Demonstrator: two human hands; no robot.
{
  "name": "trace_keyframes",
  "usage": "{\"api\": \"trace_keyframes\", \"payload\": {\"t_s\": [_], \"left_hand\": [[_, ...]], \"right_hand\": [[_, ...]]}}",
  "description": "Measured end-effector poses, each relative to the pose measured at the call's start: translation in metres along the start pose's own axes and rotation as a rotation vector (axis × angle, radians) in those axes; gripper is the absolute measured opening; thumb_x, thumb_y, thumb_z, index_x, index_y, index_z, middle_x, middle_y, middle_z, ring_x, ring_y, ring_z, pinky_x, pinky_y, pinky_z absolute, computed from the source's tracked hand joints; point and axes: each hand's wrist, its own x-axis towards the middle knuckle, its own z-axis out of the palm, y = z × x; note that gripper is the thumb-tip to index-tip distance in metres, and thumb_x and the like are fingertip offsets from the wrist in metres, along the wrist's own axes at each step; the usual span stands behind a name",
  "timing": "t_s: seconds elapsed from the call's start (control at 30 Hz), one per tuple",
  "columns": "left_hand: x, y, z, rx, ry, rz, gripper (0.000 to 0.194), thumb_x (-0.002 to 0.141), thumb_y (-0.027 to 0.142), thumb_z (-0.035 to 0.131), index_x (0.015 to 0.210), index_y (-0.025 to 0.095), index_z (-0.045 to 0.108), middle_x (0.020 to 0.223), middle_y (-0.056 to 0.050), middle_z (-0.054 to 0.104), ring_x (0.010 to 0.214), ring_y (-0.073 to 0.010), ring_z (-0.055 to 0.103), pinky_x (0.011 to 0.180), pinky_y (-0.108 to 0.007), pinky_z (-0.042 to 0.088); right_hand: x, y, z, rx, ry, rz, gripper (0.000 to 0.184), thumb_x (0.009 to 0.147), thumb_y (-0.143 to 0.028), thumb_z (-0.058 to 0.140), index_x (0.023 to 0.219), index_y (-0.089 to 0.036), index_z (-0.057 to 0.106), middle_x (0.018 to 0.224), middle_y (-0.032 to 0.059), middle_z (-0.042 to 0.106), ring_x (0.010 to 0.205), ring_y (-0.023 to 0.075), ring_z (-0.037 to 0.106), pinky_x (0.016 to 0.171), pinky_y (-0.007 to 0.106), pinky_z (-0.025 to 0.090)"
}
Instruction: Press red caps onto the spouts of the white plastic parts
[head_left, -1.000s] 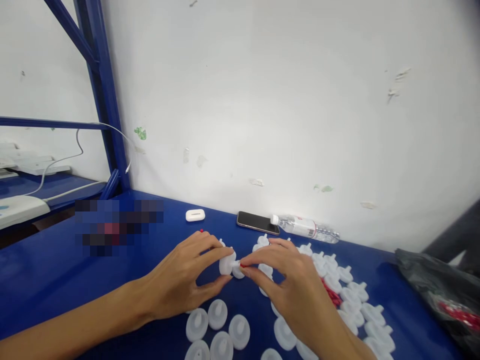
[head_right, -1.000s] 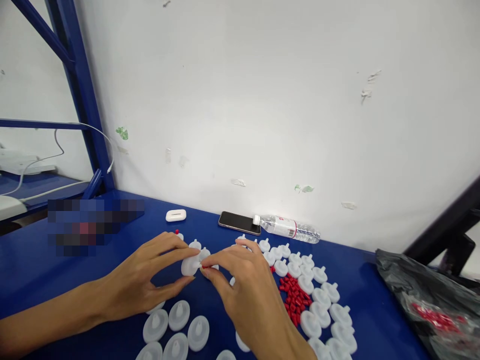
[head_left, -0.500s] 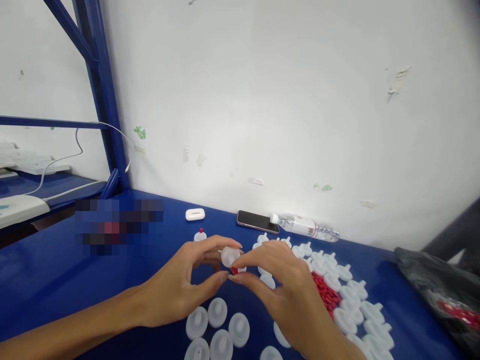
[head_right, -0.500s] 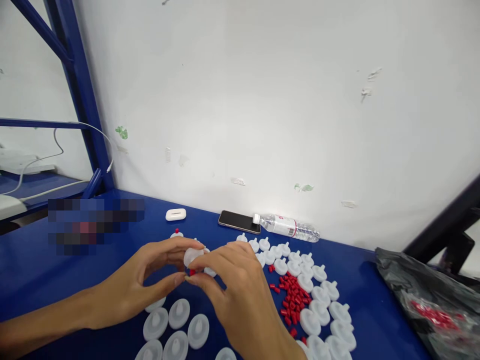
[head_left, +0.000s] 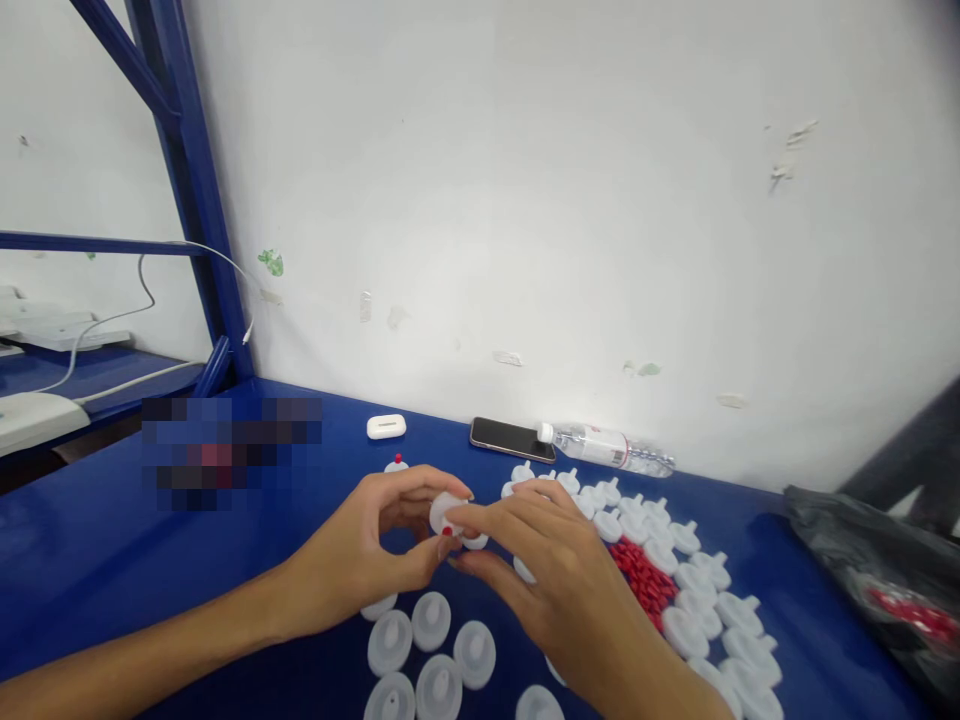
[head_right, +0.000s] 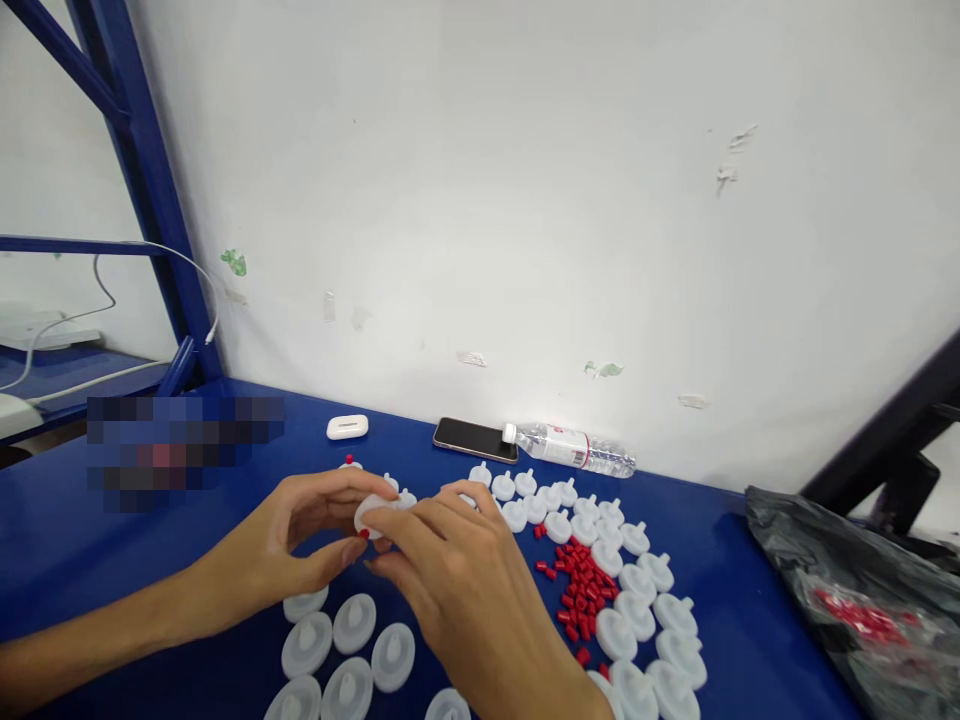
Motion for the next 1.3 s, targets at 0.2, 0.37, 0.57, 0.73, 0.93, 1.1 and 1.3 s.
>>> {"api": "trace_keyframes", "payload": {"t_s": [0.2, 0.37, 0.57, 0.73, 0.93, 1.1, 1.3], "left_hand": [[0.011, -0.009, -0.014, 0.063, 0.24, -0.131, 0.036, 0.082, 0.035, 0.075, 0.113, 0.016, 0.069, 0.098, -0.008, 0.079, 0.085, -0.0245, 0.075, 0.068, -0.03, 0.058], [0.015, -0.013, -0.02, 0.103, 0.274, -0.17, 0.033, 0.085, 0.042, 0.07, 0.106, 0.015, 0.071, 0.082, -0.005, 0.077, 0.077, -0.023, 0.073, 0.05, -0.022, 0.047], [0.015, -0.017, -0.023, 0.414, 0.257, -0.136, 0.028, 0.097, 0.037, 0.049, 0.089, 0.019, 0.068, 0.074, 0.001, 0.066, 0.068, -0.0174, 0.062, 0.054, -0.024, 0.043], [0.012, -0.014, -0.017, 0.727, 0.139, -0.115, 0.032, 0.101, 0.037, 0.043, 0.092, 0.02, 0.069, 0.084, -0.001, 0.068, 0.067, -0.0173, 0.058, 0.06, -0.028, 0.044], [0.01, -0.022, -0.017, 0.814, 0.102, -0.051, 0.026, 0.099, 0.031, 0.045, 0.091, 0.021, 0.068, 0.081, -0.001, 0.067, 0.07, -0.0182, 0.06, 0.071, -0.03, 0.047], [0.009, -0.029, -0.019, 0.871, 0.112, -0.015, 0.021, 0.092, 0.02, 0.046, 0.097, 0.022, 0.066, 0.087, -0.001, 0.07, 0.074, -0.019, 0.064, 0.071, -0.031, 0.048], [0.008, -0.034, -0.024, 0.953, 0.131, 0.001, 0.029, 0.091, 0.015, 0.042, 0.105, 0.022, 0.066, 0.097, -0.004, 0.072, 0.088, -0.0223, 0.067, 0.078, -0.034, 0.05]], "right_hand": [[-0.002, 0.01, -0.002, -0.216, 0.047, 0.115, 0.014, 0.103, -0.025, 0.058, 0.114, -0.026, 0.066, 0.1, 0.0007, 0.076, 0.091, 0.0213, 0.068, 0.102, 0.046, 0.038], [-0.004, 0.021, 0.001, -0.347, -0.093, 0.163, 0.026, 0.101, -0.021, 0.057, 0.126, -0.023, 0.065, 0.116, 0.0069, 0.075, 0.107, 0.0282, 0.067, 0.103, 0.055, 0.042], [-0.003, 0.019, 0.004, -0.313, -0.261, 0.14, 0.027, 0.099, -0.015, 0.059, 0.123, -0.023, 0.067, 0.114, 0.005, 0.075, 0.109, 0.0277, 0.066, 0.104, 0.056, 0.046], [-0.002, 0.023, -0.008, -0.345, -0.175, 0.17, 0.023, 0.099, -0.016, 0.059, 0.117, -0.025, 0.07, 0.108, 0.0039, 0.077, 0.104, 0.0258, 0.069, 0.108, 0.057, 0.041], [-0.013, 0.054, -0.044, -0.502, -0.201, 0.496, 0.017, 0.091, -0.019, 0.063, 0.096, -0.024, 0.078, 0.091, 0.0063, 0.081, 0.086, 0.0298, 0.074, 0.084, 0.048, 0.052], [-0.03, 0.078, -0.053, -0.38, -0.434, 0.724, 0.019, 0.077, -0.011, 0.068, 0.08, -0.026, 0.078, 0.08, 0.0037, 0.08, 0.07, 0.0234, 0.075, 0.059, 0.029, 0.046], [-0.034, 0.085, -0.05, -0.392, -0.481, 0.78, 0.02, 0.074, -0.007, 0.069, 0.07, -0.024, 0.077, 0.073, 0.0037, 0.078, 0.067, 0.0224, 0.074, 0.057, 0.027, 0.042]]}}
